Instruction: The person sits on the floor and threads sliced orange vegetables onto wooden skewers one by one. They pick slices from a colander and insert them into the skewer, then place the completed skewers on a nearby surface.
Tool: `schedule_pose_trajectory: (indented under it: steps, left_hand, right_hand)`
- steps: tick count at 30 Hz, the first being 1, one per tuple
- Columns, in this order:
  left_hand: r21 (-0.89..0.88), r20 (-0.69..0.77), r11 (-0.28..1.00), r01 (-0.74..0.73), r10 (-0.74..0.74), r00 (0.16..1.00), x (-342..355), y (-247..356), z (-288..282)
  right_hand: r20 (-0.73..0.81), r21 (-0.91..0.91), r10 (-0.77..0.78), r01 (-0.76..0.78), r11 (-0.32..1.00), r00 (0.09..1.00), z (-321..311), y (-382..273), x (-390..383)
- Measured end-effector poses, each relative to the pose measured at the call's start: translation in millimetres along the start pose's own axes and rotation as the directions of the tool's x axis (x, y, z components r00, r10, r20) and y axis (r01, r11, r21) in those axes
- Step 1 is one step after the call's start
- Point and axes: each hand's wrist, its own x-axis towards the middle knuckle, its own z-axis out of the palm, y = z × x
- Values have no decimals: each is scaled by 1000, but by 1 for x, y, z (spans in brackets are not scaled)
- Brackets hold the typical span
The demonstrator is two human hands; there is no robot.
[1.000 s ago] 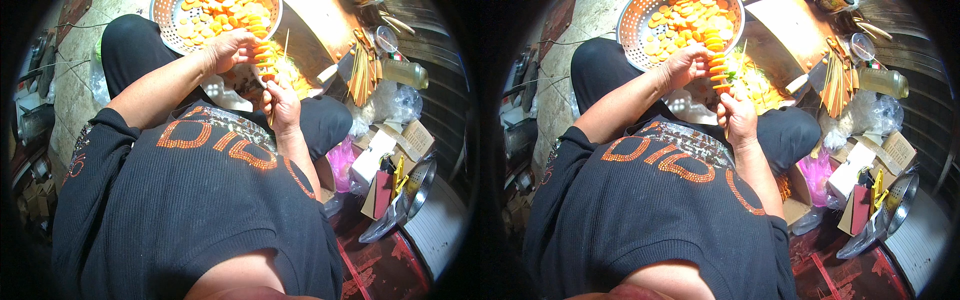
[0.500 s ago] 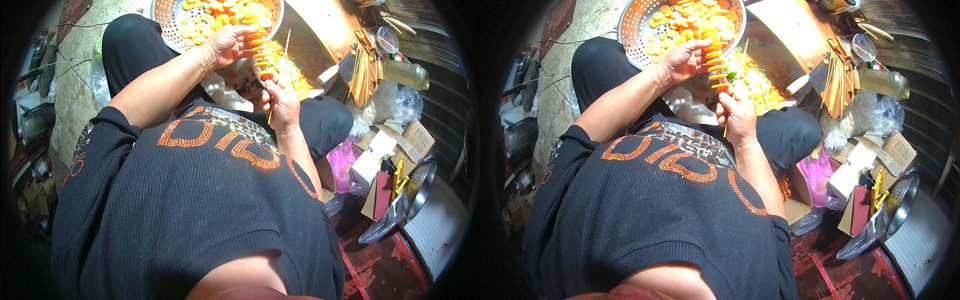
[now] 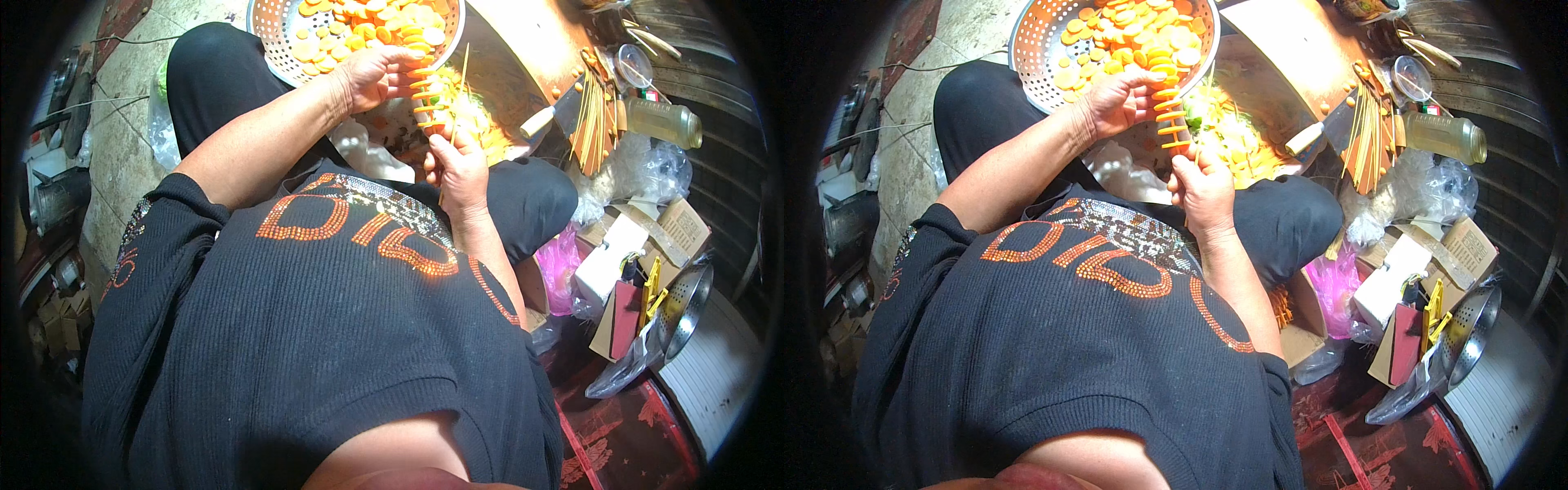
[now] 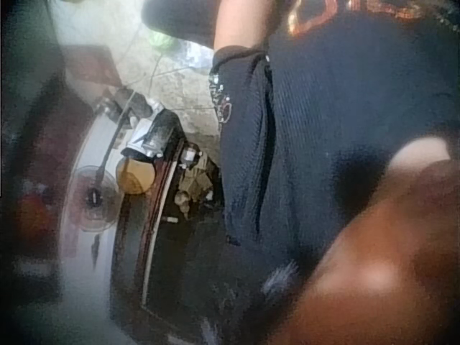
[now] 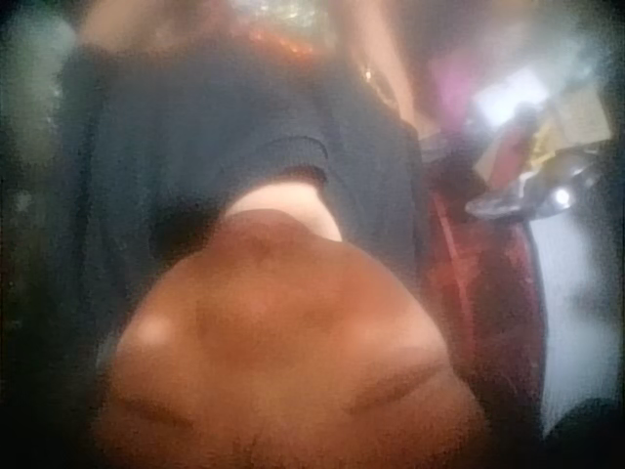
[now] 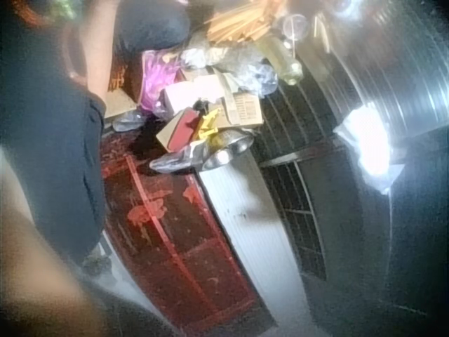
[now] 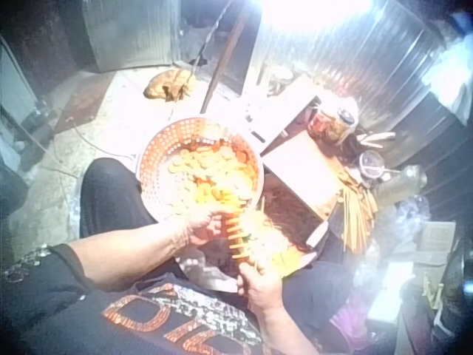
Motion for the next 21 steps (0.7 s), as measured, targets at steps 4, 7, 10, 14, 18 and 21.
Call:
schedule_pose_trajectory:
  steps: [4, 7, 10, 14, 18, 21]
  left_hand:
    - [-30, 20, 1000, -7, 7, 1000, -2, -2, 3]
    - [-47, 41, 999, -13, 15, 999, -5, -1, 6]
    - [-51, 55, 998, -20, 23, 998, -6, -1, 7]
    - [-49, 64, 999, -13, 17, 998, -6, -1, 7]
    - [-27, 44, 999, -17, 19, 999, -8, 0, 9]
    - [-16, 58, 999, -28, 29, 998, -6, -1, 7]
  right_hand:
    - [42, 212, 83, -90, 973, 996, -2, -4, 0]
    - [135, 293, 63, -101, 951, 989, -7, -3, 0]
    - [146, 310, 77, -119, 943, 986, -7, -4, 0]
    - [43, 164, 62, -68, 984, 997, -3, -2, 0]
    - [-7, -19, -28, 27, 999, 1000, 0, 2, -1]
    - [-16, -84, -73, 71, 994, 997, 2, 3, -1]
